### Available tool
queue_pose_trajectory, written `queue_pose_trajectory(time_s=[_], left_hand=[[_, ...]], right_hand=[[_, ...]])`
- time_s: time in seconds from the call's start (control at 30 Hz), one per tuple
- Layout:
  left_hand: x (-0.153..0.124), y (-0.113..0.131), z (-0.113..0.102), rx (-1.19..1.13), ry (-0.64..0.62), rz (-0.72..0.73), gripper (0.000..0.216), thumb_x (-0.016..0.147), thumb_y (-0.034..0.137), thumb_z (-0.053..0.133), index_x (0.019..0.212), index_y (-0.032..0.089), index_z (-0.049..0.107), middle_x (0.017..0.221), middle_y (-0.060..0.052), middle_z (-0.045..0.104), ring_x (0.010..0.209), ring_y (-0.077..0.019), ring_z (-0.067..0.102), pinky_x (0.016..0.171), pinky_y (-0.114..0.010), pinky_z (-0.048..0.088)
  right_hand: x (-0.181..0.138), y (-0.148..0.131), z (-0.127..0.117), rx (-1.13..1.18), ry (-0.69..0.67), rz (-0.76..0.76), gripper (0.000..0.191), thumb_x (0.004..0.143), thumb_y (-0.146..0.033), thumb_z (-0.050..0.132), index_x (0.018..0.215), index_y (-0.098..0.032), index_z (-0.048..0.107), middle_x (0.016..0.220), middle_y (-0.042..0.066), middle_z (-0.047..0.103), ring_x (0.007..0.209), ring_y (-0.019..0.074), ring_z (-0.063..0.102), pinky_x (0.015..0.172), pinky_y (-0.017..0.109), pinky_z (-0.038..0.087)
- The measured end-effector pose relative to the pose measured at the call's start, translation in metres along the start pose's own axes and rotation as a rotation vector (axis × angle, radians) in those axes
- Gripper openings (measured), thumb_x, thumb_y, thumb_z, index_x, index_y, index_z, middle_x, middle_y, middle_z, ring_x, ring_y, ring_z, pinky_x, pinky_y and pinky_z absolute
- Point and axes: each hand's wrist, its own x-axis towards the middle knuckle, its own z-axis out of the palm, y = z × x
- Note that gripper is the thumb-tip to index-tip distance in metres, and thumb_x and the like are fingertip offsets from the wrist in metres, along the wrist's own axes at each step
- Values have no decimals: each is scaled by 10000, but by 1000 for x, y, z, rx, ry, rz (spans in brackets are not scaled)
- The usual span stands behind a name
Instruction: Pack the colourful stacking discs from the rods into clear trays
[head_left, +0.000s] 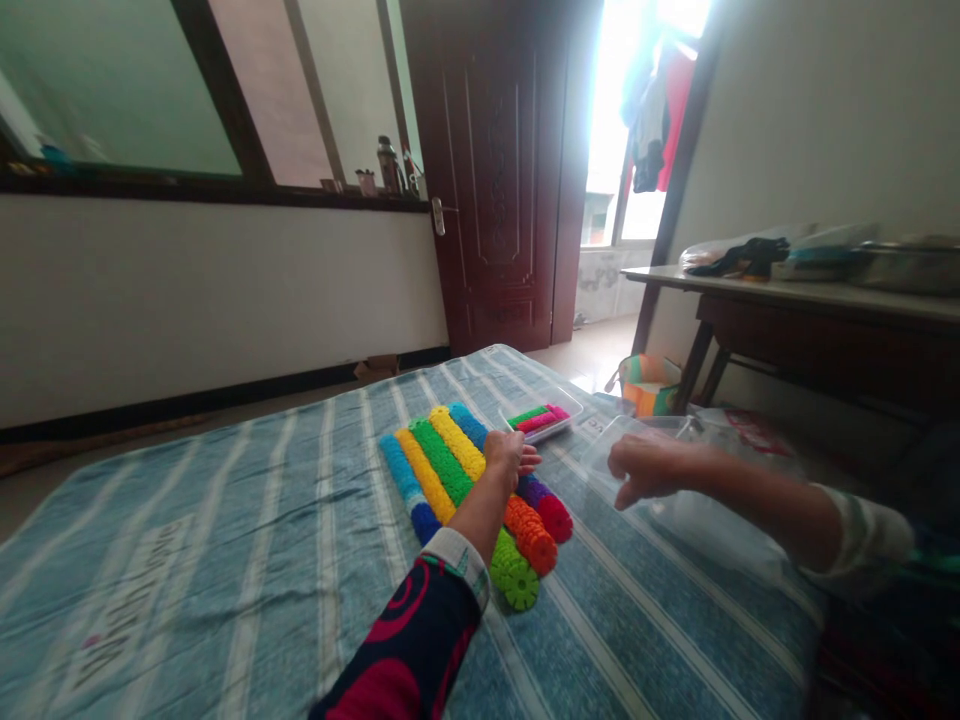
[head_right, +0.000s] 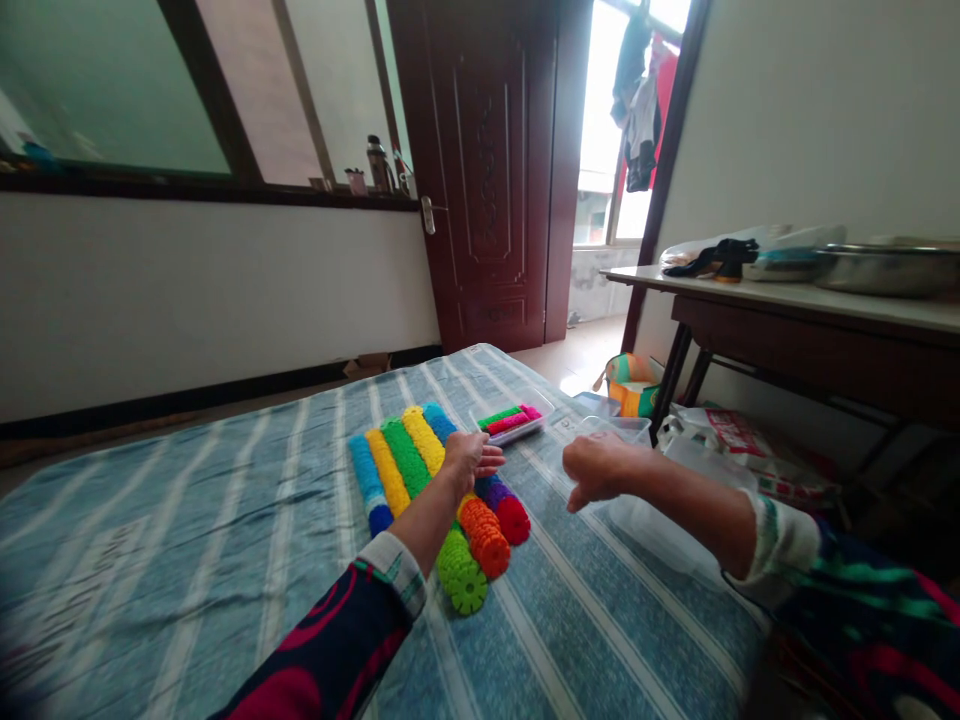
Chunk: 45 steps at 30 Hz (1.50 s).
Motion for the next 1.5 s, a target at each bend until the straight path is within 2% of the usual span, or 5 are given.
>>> queue_pose_trajectory(time_s=[0.43,0.73,1.07,1.27,1.5], left_hand=[[-84,-43,-73,70,-55,134,126,799,264,635,818,146,594,637,-45,688,496,-128,640,447,-186,421],[-162,-73,-120,-101,-212,150,564,720,636,635,1030,168,594,883,-102,698,713,-208,690,458,-224,478],[-209,-108,-211,22,376,93,448,658,415,686,1032,182,603,595,16,592,547,-175,579,451,-232,415],[-218,-113,-275,175,537,-92,189,722,343,590,856,211,614,578,-23,630,515,-218,608,427,-259,434],[-229,-110,-301,175,532,-72,262,624,293,658,859,177,646,542,-23,621,458,-201,587,356,-213,354]], right_hand=[[-27,-19,5,-114,133,95,207,829,-221,582,883,-99,740,892,212,719,853,297,692,684,328,467],[-46,-149,16,-31,562,-383,164,797,-78,510,787,-136,662,773,103,677,717,212,613,701,346,423],[-29,-297,34,105,929,-774,148,861,-157,476,763,-142,587,723,79,612,626,191,519,622,352,409],[-37,-289,42,259,985,-921,184,888,-158,439,737,-179,541,727,29,547,721,175,455,723,344,381],[-28,-244,79,450,940,-809,339,915,-95,375,621,-180,522,622,16,491,629,151,399,622,292,328]])
